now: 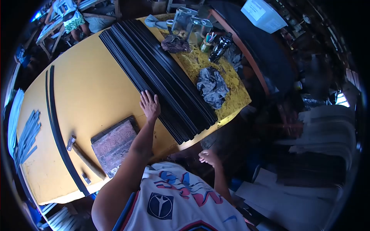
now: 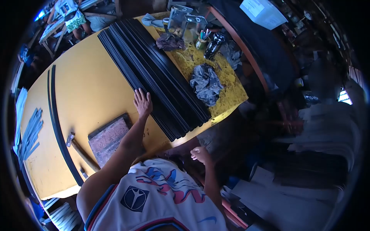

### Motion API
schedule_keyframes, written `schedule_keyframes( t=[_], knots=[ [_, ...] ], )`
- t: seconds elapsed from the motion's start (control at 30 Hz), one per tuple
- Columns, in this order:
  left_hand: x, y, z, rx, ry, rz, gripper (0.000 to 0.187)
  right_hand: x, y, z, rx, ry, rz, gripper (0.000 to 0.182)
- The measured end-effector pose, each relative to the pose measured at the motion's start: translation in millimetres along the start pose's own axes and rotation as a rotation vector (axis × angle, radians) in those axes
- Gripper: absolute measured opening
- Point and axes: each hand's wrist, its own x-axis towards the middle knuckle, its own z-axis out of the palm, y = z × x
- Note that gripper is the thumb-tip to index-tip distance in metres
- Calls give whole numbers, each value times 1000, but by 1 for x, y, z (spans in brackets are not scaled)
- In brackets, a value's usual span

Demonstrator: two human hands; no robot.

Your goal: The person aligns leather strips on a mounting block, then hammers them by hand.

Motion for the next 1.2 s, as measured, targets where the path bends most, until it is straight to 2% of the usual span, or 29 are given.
schedule_keyframes(
  t=[0.07,0.13,0.17,0.23,0.27,0.3,0.33,0.37,0.4,0.47,0.5,0.53,0.57,0.6,0.67,0.8,0.83,0.87,0.9,0.93,0.97,1.0,1.03,1.07,1.13,1.2],
  knots=[
    [-9,3,-4,19,-24,-17,69,9,6,12,43,-68,-135,24],
    [-31,14,-12,6,-149,-48,71,33,-13,23,-246,-23,-378,29],
    [-45,15,-9,-11,-172,-47,73,45,-16,29,-246,-42,-396,29],
    [-82,17,-13,4,-250,20,76,70,-20,45,-376,230,-480,35],
    [-101,13,-9,7,-253,92,80,54,-45,46,-460,299,-491,38],
    [-122,4,-5,11,-231,234,83,58,-50,46,-474,254,-478,38],
    [-141,0,-1,2,-282,289,87,60,-59,44,-493,210,-469,39],
    [-157,-16,15,24,-326,451,67,66,-56,44,-505,220,-566,40],
    [-173,-4,-24,188,-395,790,41,64,-60,43,-491,181,-568,40],
    [-197,14,-60,-344,-725,549,29,79,-50,42,-573,197,-639,39],
    [-209,26,-87,-235,-918,330,32,90,-41,39,-547,161,-650,36],
    [-221,26,-108,-195,-935,471,41,97,-33,38,-524,109,-660,33],
    [-237,17,-118,-280,-862,498,49,98,-22,41,-405,81,-625,29],
    [-244,13,-142,-289,-814,441,49,97,-13,46,-292,46,-579,25],
    [-258,2,-185,-353,-896,431,51,93,-5,55,-328,-38,-425,21],
    [-265,-95,-209,-480,-590,314,49,53,-31,132,-299,-146,-465,22],
    [-261,-105,-247,-482,-609,153,45,39,-51,162,-366,-210,-518,21],
    [-262,-138,-257,-540,-410,130,40,23,-71,192,-428,-268,-570,19],
    [-257,-175,-264,-547,-155,186,35,8,-88,225,-411,-297,-607,19],
    [-251,-207,-288,-519,-122,-24,33,-4,-105,256,-478,-326,-664,19],
    [-250,-244,-308,-479,68,-22,32,-6,-117,290,-496,-367,-734,20],
    [-246,-258,-348,-514,126,-294,31,-10,-125,321,-513,-405,-802,21],
    [-243,-293,-359,-158,454,-245,33,-19,-132,353,-546,-410,-837,21],
    [-238,-341,-366,-56,577,-283,49,-26,-143,388,-574,-409,-882,22],
    [-236,-403,-386,226,609,-457,75,-42,-162,446,-586,-548,-845,24],
    [-236,-443,-387,208,603,-531,96,-47,-162,498,-594,-555,-911,25]
  ],
)
